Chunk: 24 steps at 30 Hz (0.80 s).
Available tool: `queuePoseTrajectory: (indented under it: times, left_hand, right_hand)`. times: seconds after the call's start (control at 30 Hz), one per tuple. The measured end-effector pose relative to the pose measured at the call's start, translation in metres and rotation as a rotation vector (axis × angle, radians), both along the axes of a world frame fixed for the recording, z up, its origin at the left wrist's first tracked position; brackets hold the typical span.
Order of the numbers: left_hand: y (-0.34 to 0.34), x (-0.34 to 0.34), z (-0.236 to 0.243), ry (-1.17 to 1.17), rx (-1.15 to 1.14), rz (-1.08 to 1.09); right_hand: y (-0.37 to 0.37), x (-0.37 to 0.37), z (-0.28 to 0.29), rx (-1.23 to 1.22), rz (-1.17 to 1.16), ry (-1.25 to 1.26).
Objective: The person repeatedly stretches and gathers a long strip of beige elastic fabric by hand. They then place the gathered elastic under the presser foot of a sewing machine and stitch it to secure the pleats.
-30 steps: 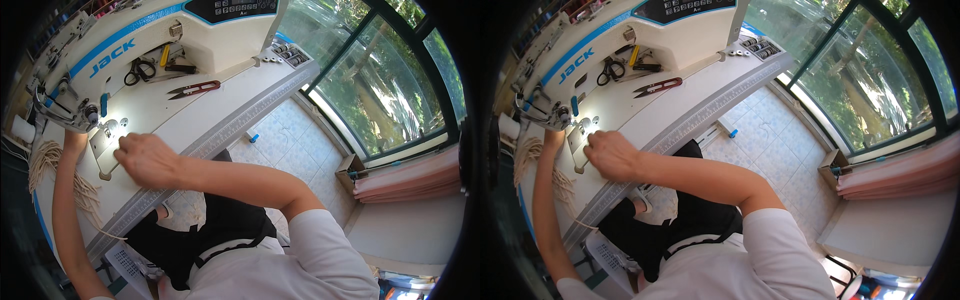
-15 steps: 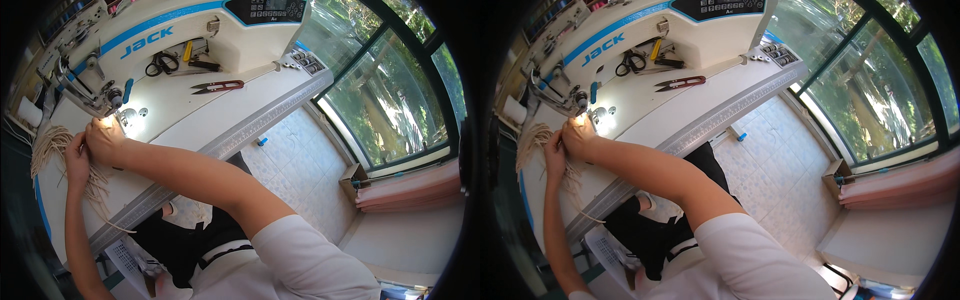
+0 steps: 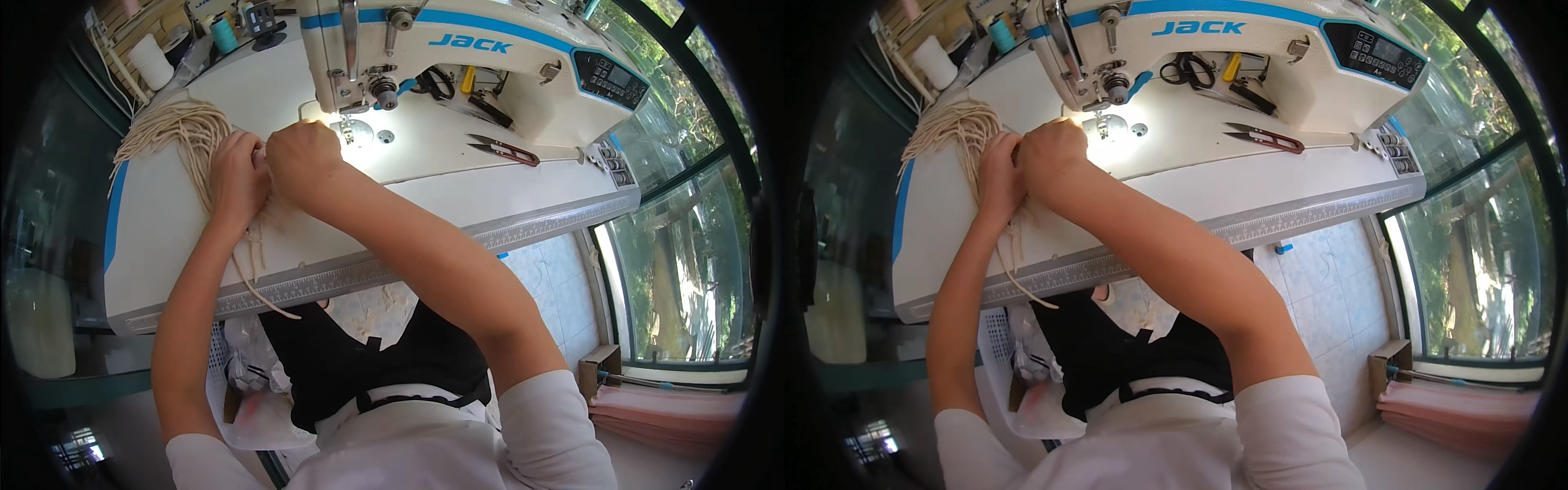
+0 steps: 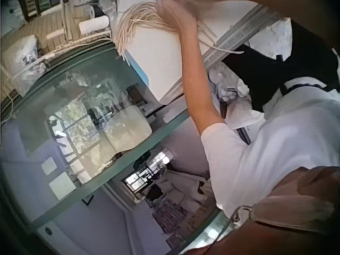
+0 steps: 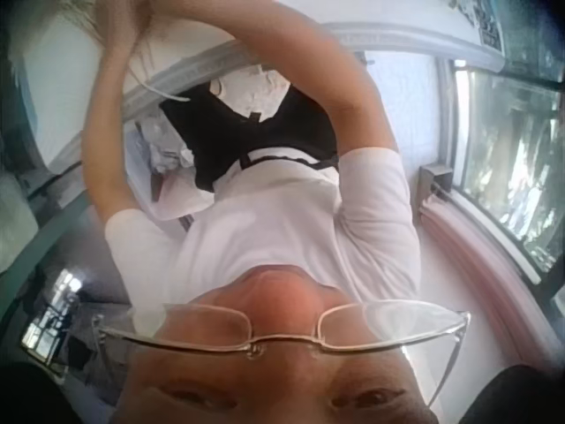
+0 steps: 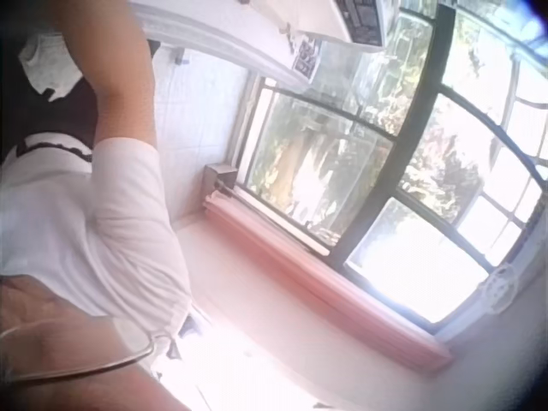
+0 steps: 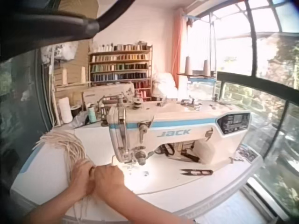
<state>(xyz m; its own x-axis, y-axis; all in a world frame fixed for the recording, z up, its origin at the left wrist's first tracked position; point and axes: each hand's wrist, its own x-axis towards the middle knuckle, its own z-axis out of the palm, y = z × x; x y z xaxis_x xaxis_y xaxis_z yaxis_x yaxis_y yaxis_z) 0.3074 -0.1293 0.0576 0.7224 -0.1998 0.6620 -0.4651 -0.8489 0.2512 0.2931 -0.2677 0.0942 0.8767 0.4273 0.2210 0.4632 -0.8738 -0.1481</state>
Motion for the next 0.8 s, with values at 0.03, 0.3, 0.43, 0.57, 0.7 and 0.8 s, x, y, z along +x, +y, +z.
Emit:
queuePoseTrajectory:
  times: [0.03, 0.3, 0.43, 0.57, 0.7, 0.8]
  left_hand:
    - [0.001, 0.001, -0.001, -0.008, 0.013, 0.018]
    - [0.008, 0.003, -0.008, -0.025, 0.034, 0.043]
    - [0.003, 0.002, -0.008, -0.032, 0.011, 0.007]
    - [0.004, -0.001, -0.007, -0.033, 0.022, 0.009]
    - [0.008, -0.001, -0.005, 0.016, 0.008, 0.005]
    - [0.005, -0.005, -0.001, 0.085, -0.039, -0.035]
  right_hand:
    - [-0.007, -0.010, 0.009, -0.035, 0.011, 0.025]
    - [-0.096, -0.102, 0.015, 0.013, -0.057, 0.014]
    - [-0.173, -0.209, 0.039, 0.222, -0.133, 0.202]
    - [-0.227, -0.246, 0.052, 0.197, -0.439, 0.255]
    - [-0.240, -0.152, 0.036, 0.054, -0.401, -0.112]
    - [-0.233, -0.047, 0.019, -0.079, -0.446, -0.322]
